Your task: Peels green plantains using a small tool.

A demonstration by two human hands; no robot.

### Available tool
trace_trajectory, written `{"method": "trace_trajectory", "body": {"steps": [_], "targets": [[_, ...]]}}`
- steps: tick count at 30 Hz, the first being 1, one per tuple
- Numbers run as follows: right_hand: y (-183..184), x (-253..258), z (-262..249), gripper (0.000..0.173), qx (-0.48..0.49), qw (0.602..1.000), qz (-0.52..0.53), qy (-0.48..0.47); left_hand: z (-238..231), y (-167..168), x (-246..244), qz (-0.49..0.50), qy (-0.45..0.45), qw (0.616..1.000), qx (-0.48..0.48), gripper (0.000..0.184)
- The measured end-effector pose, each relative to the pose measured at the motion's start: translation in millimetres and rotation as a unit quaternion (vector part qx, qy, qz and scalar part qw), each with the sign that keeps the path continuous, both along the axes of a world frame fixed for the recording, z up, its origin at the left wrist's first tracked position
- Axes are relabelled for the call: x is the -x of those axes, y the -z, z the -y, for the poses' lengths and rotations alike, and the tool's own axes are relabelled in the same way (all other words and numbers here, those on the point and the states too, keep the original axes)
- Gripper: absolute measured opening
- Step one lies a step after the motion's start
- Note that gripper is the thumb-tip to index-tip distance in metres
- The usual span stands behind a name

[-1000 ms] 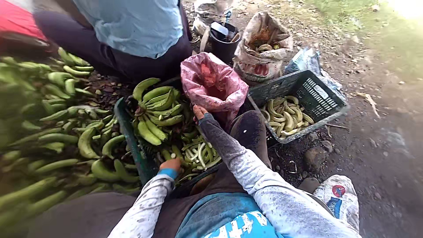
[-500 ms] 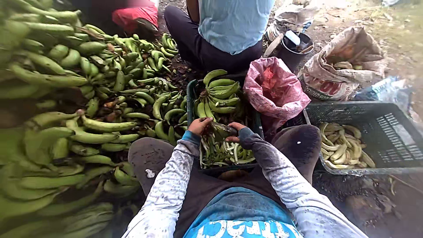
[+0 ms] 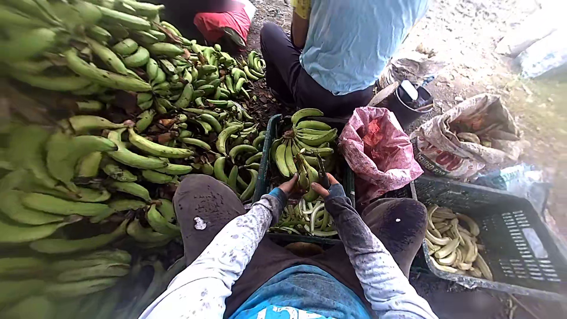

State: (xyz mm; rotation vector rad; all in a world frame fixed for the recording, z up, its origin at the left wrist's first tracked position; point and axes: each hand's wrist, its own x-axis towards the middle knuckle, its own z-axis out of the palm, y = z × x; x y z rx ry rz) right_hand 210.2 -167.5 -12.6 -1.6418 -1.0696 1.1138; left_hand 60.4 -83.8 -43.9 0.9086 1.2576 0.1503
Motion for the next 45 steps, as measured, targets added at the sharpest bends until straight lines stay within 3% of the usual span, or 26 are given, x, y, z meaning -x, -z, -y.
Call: {"method": "trace_trajectory", "body": {"steps": [4, 6, 10, 16, 25, 27, 29, 31, 34, 37, 39, 41, 43, 45], "targets": [[1, 7, 16, 0.044, -0.024, 1.000, 0.001, -0.019, -20, 3, 3, 0.102, -0.172, 0.980, 0.008, 0.056], [-2, 17, 25, 0.048, -0.028, 0.999, -0.010, -0.026, -26, -15, 1, 0.071, -0.238, 0.969, -0.007, 0.061], [2, 47, 37, 0.050, -0.049, 0.998, -0.043, 0.010, -32, -50, 0, -0.078, -0.192, 0.970, -0.124, 0.069], [3, 44, 36, 0.042, -0.015, 0.998, -0.030, 0.059, -57, -15, 1, -0.070, -0.250, 0.922, -0.288, 0.055], [0, 32, 44, 0.044, 0.002, 0.997, -0.042, 0.061, -55, -10, 5, -0.087, -0.216, 0.914, -0.331, 0.056], [2, 24, 66, 0.051, -0.014, 0.997, -0.053, 0.060, -74, -2, 29, -0.106, -0.284, 0.896, -0.323, 0.061], [-15, 11, 97, 0.040, -0.007, 0.997, -0.055, 0.053, -100, -6, 51, -0.104, -0.387, 0.874, -0.275, 0.065], [-21, -3, 116, 0.029, 0.023, 0.997, -0.062, 0.049, -97, -26, 50, -0.102, -0.326, 0.893, -0.293, 0.064], [-38, -6, 113, 0.037, 0.030, 0.994, 0.004, 0.106, -68, -44, 42, -0.104, -0.124, 0.939, -0.302, 0.064], [-45, -13, 93, 0.047, -0.068, 0.987, 0.050, 0.136, -34, -39, 39, -0.137, 0.119, 0.946, -0.269, 0.072], [-46, -13, 70, 0.047, -0.159, 0.975, 0.025, 0.151, -19, -33, 26, -0.138, 0.220, 0.935, -0.242, 0.077], [-48, -8, 49, 0.044, -0.191, 0.968, -0.021, 0.160, 0, -24, 6, -0.056, 0.205, 0.963, -0.169, 0.076], [-52, 3, 39, 0.032, -0.185, 0.968, -0.072, 0.153, 16, -24, -9, 0.119, 0.103, 0.987, -0.041, 0.079], [-28, 5, 33, 0.034, -0.226, 0.959, -0.117, 0.125, 24, -38, -11, 0.264, -0.006, 0.964, 0.039, 0.078]]}}
